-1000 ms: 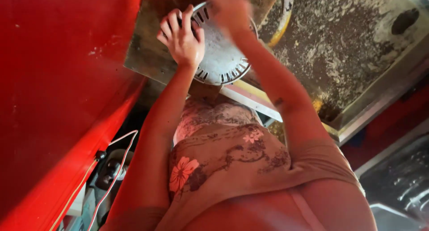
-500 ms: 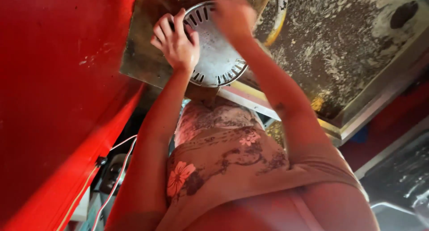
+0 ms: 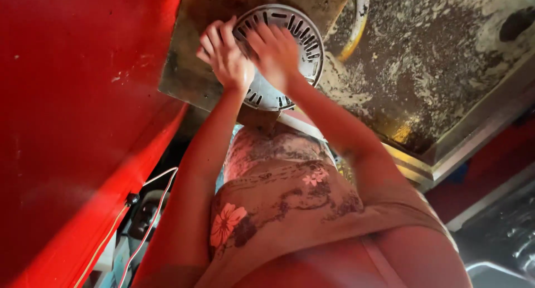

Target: The person cleans a circular grill plate, first using a metal scraper to remove burnt residue and then scrubbing it with a sponge in a basin of soapy water.

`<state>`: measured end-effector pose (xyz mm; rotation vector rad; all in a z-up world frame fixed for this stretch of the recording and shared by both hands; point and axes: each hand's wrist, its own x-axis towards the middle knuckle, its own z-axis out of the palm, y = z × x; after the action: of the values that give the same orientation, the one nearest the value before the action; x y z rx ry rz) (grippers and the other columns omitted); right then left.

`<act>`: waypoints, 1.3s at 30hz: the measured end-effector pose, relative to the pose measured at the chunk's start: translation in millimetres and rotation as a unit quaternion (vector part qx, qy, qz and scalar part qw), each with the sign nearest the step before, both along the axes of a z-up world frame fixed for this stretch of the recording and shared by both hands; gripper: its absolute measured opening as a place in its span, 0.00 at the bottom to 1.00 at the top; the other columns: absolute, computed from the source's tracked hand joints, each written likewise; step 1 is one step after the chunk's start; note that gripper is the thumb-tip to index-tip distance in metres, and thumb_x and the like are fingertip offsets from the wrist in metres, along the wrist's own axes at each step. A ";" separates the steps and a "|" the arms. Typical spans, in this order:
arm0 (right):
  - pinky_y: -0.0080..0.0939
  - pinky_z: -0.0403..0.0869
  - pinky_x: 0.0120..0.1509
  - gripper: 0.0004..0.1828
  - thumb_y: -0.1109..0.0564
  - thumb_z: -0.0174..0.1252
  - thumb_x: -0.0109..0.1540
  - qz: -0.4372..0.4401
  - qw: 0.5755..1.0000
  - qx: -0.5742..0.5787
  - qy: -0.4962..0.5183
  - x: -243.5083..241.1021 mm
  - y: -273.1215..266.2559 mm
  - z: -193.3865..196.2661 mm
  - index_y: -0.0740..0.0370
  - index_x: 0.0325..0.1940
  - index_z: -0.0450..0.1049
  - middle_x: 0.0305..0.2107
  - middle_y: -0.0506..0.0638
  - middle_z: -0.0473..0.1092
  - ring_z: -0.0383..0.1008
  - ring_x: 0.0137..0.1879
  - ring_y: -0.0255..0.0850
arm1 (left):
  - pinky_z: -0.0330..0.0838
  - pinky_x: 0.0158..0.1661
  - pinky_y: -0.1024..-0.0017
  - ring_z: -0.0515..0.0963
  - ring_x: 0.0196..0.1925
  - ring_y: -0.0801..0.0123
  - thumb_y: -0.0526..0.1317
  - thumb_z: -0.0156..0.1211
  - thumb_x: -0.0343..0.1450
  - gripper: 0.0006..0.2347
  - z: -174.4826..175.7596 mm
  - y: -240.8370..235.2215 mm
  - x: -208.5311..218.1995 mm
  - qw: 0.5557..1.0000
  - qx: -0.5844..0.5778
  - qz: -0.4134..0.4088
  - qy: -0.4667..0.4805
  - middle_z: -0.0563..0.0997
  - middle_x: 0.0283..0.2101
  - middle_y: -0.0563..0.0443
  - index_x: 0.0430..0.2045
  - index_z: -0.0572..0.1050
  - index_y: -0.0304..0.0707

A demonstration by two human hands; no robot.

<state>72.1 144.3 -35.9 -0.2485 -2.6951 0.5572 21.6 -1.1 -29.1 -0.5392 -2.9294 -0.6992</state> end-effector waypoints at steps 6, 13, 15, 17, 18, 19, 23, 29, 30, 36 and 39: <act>0.59 0.68 0.48 0.11 0.50 0.60 0.62 -0.108 0.990 0.074 -0.055 -2.4 27.9 -50.4 0.54 0.46 0.75 0.38 0.58 0.72 0.71 0.45 0.59 | 0.55 0.60 0.51 0.65 0.65 0.56 0.34 0.63 0.65 0.24 1.3 -7.0 12.0 1.000 0.002 -0.001 -0.023 0.69 0.59 0.51 0.58 0.68 0.51; 0.64 0.68 0.51 0.11 0.47 0.58 0.67 -0.145 0.981 0.015 -0.130 -3.6 46.6 -107.1 0.53 0.47 0.76 0.41 0.60 0.72 0.70 0.50 0.62 | 0.55 0.59 0.52 0.66 0.64 0.55 0.36 0.62 0.65 0.23 1.9 -3.8 6.6 1.000 0.018 0.005 -0.018 0.70 0.58 0.51 0.57 0.69 0.52; 0.64 0.68 0.54 0.15 0.47 0.58 0.66 -0.132 0.985 0.024 -0.110 26.3 19.9 -117.0 0.58 0.50 0.74 0.44 0.63 0.71 0.69 0.52 0.63 | 0.55 0.59 0.51 0.65 0.65 0.53 0.37 0.61 0.66 0.22 0.9 -3.6 3.8 1.000 -0.010 -0.005 -0.023 0.69 0.59 0.49 0.57 0.69 0.50; 0.62 0.68 0.58 0.24 0.47 0.58 0.62 -0.121 0.986 0.113 0.021 40.2 12.3 -110.1 0.68 0.55 0.71 0.49 0.67 0.70 0.69 0.55 0.63 | 0.55 0.59 0.50 0.65 0.64 0.52 0.37 0.61 0.66 0.23 3.8 -2.1 1.3 1.000 -0.009 -0.010 -0.018 0.69 0.59 0.47 0.57 0.69 0.49; 0.62 0.68 0.58 0.22 0.47 0.58 0.63 -0.125 0.987 0.105 -0.005 24.5 29.1 -105.6 0.66 0.53 0.72 0.48 0.65 0.71 0.69 0.55 0.63 | 0.55 0.59 0.50 0.65 0.64 0.51 0.37 0.62 0.65 0.24 6.7 -4.5 5.2 1.000 0.006 -0.011 -0.012 0.69 0.59 0.46 0.58 0.69 0.49; 0.62 0.69 0.59 0.20 0.46 0.58 0.64 -0.132 0.986 0.092 -0.031 6.8 40.7 -96.5 0.64 0.52 0.72 0.47 0.64 0.71 0.69 0.54 0.62 | 0.54 0.59 0.49 0.65 0.64 0.50 0.37 0.62 0.64 0.24 9.5 -4.0 2.2 1.000 0.016 -0.016 -0.007 0.69 0.59 0.46 0.58 0.69 0.49; 0.62 0.69 0.60 0.13 0.44 0.58 0.67 -0.125 0.974 0.010 -0.188 -15.8 42.2 -56.0 0.55 0.47 0.74 0.45 0.58 0.73 0.71 0.54 0.60 | 0.54 0.60 0.49 0.65 0.65 0.52 0.37 0.62 0.64 0.24 4.9 -5.4 8.2 1.000 -0.002 0.003 -0.025 0.70 0.58 0.48 0.57 0.69 0.52; 0.63 0.70 0.54 0.13 0.51 0.61 0.57 -0.068 0.987 0.147 -0.003 7.4 23.6 -9.6 0.56 0.43 0.76 0.42 0.57 0.73 0.74 0.47 0.55 | 0.55 0.59 0.47 0.65 0.65 0.51 0.38 0.63 0.65 0.24 9.5 -1.2 -6.8 0.999 -0.014 -0.004 0.030 0.69 0.60 0.47 0.58 0.69 0.52; 0.64 0.70 0.53 0.11 0.51 0.62 0.57 -0.051 0.991 0.127 -0.009 -5.2 31.8 -0.2 0.54 0.41 0.74 0.40 0.55 0.73 0.74 0.46 0.54 | 0.55 0.59 0.46 0.65 0.64 0.51 0.38 0.63 0.64 0.24 19.7 -2.5 -14.4 1.000 -0.007 0.002 0.029 0.69 0.59 0.47 0.57 0.69 0.52; 0.56 0.70 0.45 0.18 0.51 0.62 0.58 -0.105 0.989 0.098 -0.033 22.2 -8.3 -1.1 0.55 0.50 0.72 0.42 0.57 0.72 0.71 0.43 0.57 | 0.55 0.58 0.47 0.65 0.65 0.51 0.38 0.63 0.63 0.24 17.5 -19.4 3.7 1.000 -0.028 0.000 0.005 0.69 0.59 0.47 0.57 0.68 0.51; 0.55 0.70 0.48 0.17 0.52 0.62 0.57 0.009 0.996 0.056 -0.070 47.6 -16.0 16.0 0.54 0.48 0.71 0.41 0.56 0.70 0.73 0.45 0.55 | 0.55 0.59 0.47 0.65 0.65 0.52 0.37 0.62 0.63 0.25 22.8 -11.3 0.6 1.000 -0.004 -0.007 0.019 0.69 0.59 0.49 0.56 0.68 0.51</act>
<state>119.7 128.3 -19.9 -0.2408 -2.8545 0.4065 22.2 -12.4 -6.3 -0.5676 -2.8972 -0.6708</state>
